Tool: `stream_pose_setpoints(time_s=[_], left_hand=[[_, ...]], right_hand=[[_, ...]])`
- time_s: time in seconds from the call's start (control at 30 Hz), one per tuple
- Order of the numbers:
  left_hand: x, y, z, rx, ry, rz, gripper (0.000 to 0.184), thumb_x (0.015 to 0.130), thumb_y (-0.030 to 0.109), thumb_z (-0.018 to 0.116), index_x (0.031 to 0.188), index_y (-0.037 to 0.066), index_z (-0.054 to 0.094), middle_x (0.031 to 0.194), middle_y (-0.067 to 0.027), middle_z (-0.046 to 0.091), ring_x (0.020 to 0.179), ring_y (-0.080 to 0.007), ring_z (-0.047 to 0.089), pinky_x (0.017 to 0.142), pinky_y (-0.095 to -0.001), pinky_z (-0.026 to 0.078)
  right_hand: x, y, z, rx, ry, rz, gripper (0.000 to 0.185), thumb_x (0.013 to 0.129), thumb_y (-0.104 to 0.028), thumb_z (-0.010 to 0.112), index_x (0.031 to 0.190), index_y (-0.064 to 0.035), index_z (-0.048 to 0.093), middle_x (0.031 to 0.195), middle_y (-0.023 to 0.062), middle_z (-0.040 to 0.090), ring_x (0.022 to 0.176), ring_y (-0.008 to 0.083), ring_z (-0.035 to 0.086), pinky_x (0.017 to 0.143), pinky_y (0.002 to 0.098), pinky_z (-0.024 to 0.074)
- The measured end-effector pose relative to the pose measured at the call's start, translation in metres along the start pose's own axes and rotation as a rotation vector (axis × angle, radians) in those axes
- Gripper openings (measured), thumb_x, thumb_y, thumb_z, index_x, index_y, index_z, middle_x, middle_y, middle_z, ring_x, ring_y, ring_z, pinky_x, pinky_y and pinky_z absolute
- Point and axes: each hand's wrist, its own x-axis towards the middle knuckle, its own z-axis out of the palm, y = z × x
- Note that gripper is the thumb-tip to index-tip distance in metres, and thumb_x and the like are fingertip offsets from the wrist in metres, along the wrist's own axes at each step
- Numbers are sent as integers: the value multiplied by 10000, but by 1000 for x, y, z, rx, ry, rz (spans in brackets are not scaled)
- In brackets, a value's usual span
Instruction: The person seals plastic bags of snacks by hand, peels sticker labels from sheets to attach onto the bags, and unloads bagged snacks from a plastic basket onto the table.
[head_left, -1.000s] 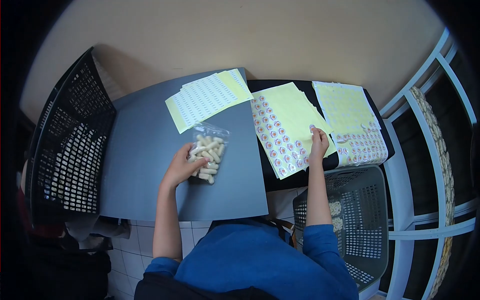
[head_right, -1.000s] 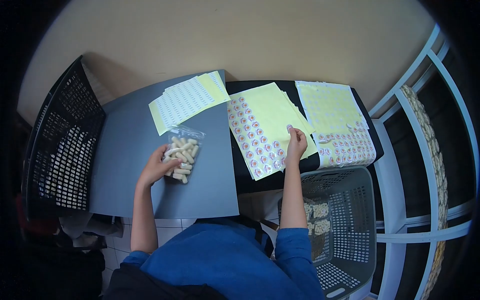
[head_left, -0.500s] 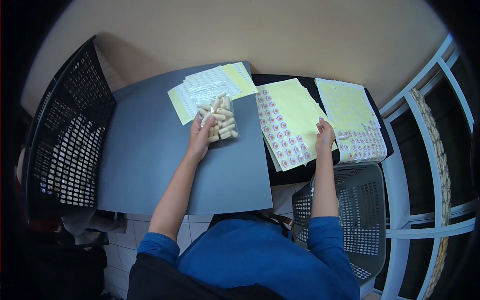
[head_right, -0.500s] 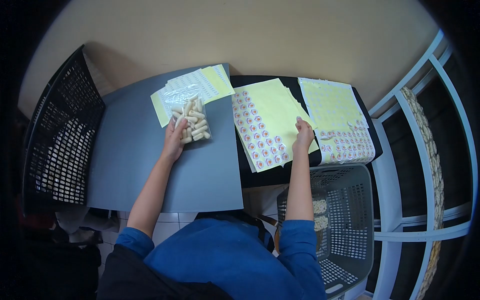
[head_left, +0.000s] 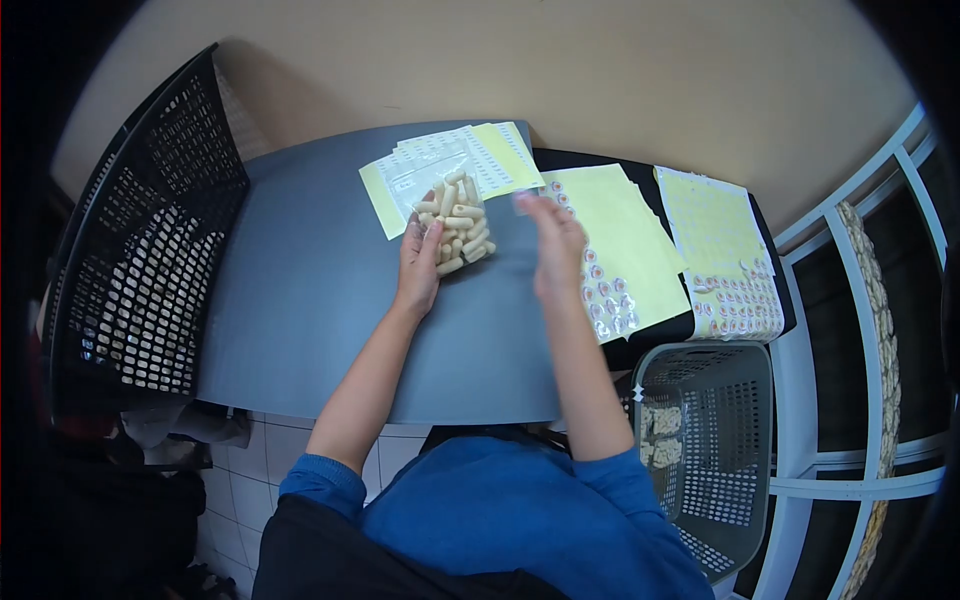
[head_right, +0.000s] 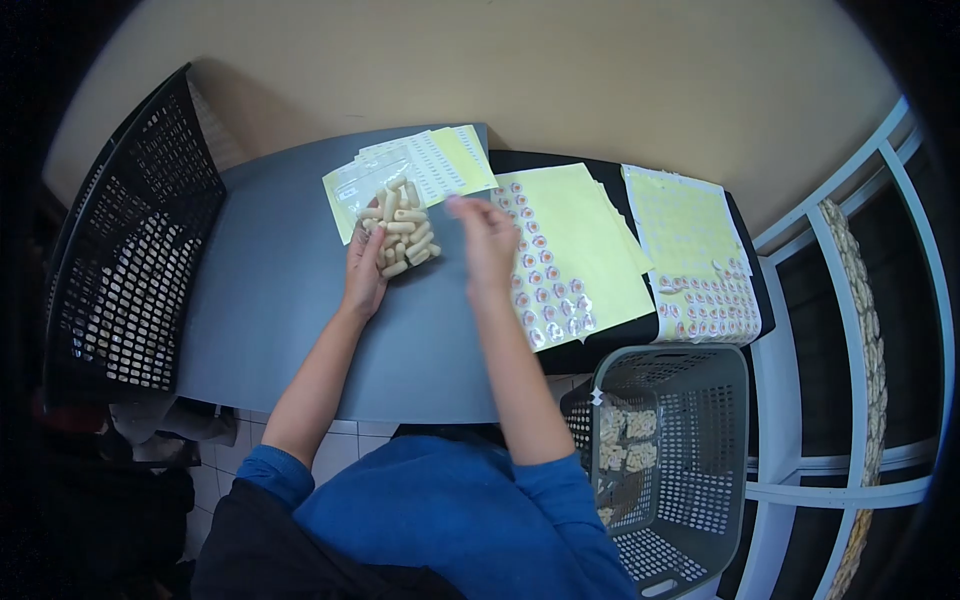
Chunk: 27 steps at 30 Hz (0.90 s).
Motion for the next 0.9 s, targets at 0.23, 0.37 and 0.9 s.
stream_pose_setpoints(time_s=[0.23,0.37,0.9], left_hand=[[-1,8,0,-121,79,-76,422,858,151,423,1246,50,292,1135,-98,452,990,-157,497,801,-282,447],[0,4,-6,-105,72,-121,373,848,162,438,1192,52,343,1092,-88,480,980,-153,505,794,-275,448],[-2,7,1,-123,95,-125,336,844,177,436,1154,72,360,1019,-71,504,880,-130,542,683,-259,486]], right_hand=[[-32,38,42,-154,63,-52,192,707,-170,631,766,13,622,1210,139,364,1051,208,416,878,300,327],[-33,45,42,-47,90,-59,189,715,-179,630,758,4,623,1248,144,335,1123,224,359,910,317,301],[-31,45,40,-313,77,-210,152,727,-137,632,778,6,617,1229,123,350,1055,173,417,836,271,373]])
